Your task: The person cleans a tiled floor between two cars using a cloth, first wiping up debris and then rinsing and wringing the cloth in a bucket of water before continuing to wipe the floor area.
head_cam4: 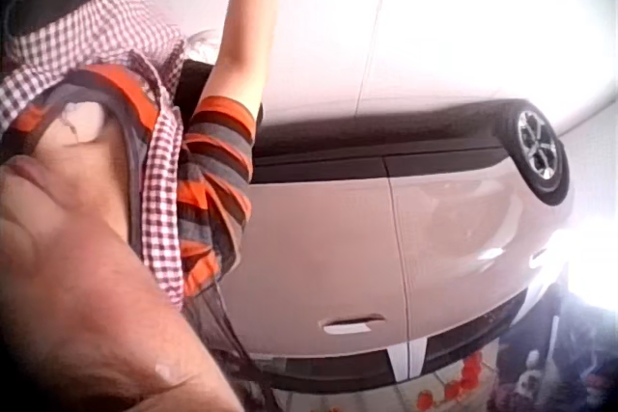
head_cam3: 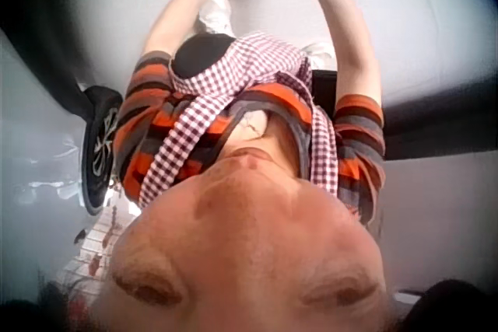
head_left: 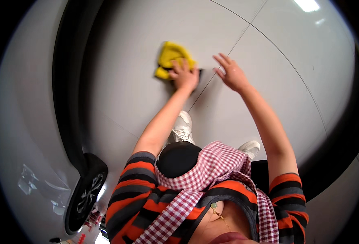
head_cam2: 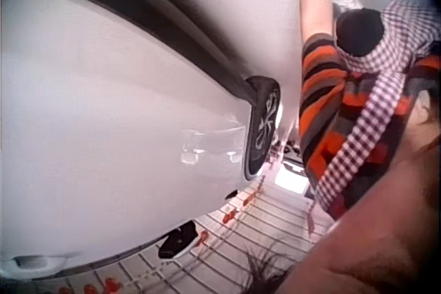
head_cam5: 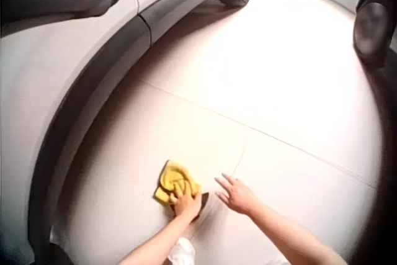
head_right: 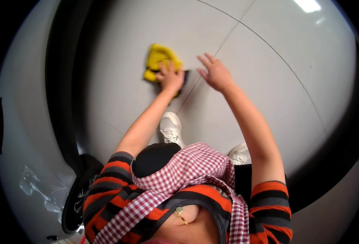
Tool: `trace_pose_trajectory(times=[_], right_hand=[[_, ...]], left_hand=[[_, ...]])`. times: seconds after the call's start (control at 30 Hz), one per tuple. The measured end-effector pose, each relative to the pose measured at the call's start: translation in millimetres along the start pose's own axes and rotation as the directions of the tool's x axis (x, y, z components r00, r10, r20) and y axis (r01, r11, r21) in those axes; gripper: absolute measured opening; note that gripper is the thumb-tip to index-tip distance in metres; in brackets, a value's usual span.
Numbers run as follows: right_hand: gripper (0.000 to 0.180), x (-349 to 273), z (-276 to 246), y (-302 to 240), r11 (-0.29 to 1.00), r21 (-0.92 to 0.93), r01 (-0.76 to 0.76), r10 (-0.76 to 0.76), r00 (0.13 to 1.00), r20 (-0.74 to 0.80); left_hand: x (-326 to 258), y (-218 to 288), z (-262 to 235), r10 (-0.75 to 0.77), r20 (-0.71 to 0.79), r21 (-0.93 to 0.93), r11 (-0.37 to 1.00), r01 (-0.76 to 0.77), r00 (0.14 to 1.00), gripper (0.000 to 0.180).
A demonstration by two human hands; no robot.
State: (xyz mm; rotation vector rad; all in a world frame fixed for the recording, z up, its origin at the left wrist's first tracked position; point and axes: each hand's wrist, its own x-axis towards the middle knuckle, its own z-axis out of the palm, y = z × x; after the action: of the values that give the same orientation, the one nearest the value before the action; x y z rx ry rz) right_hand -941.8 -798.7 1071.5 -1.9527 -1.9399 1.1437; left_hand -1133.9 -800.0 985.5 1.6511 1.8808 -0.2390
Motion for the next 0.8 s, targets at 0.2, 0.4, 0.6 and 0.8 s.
trace_pose_trajectory(times=[0.2, 0.4, 0.6, 0.8], right_hand=[[0.067, -19, 25, 31, 0.944, -0.229, 0.236, -0.155, 0.933, 0.325], [0.078, 49, 18, 43, 0.744, -0.474, 0.471, -0.187, 0.828, 0.529], [0.064, 181, -15, 164, 0.852, -0.481, 0.206, -0.181, 0.978, 0.098], [0.092, 154, -60, 238, 0.759, -0.641, 0.113, 0.044, 0.974, 0.224]], left_hand=[[-38, 1, -27, 0.178, 0.013, -0.547, 0.825, -0.142, 0.984, 0.029], [-128, -98, -66, -0.245, 0.050, -0.725, 0.658, 0.204, 0.968, 0.025], [-257, -88, -150, -0.570, 0.049, -0.824, 0.442, 0.356, 0.820, 0.022], [-332, -130, -130, -0.491, 0.185, -0.579, 0.645, 0.498, 0.851, 0.021]])
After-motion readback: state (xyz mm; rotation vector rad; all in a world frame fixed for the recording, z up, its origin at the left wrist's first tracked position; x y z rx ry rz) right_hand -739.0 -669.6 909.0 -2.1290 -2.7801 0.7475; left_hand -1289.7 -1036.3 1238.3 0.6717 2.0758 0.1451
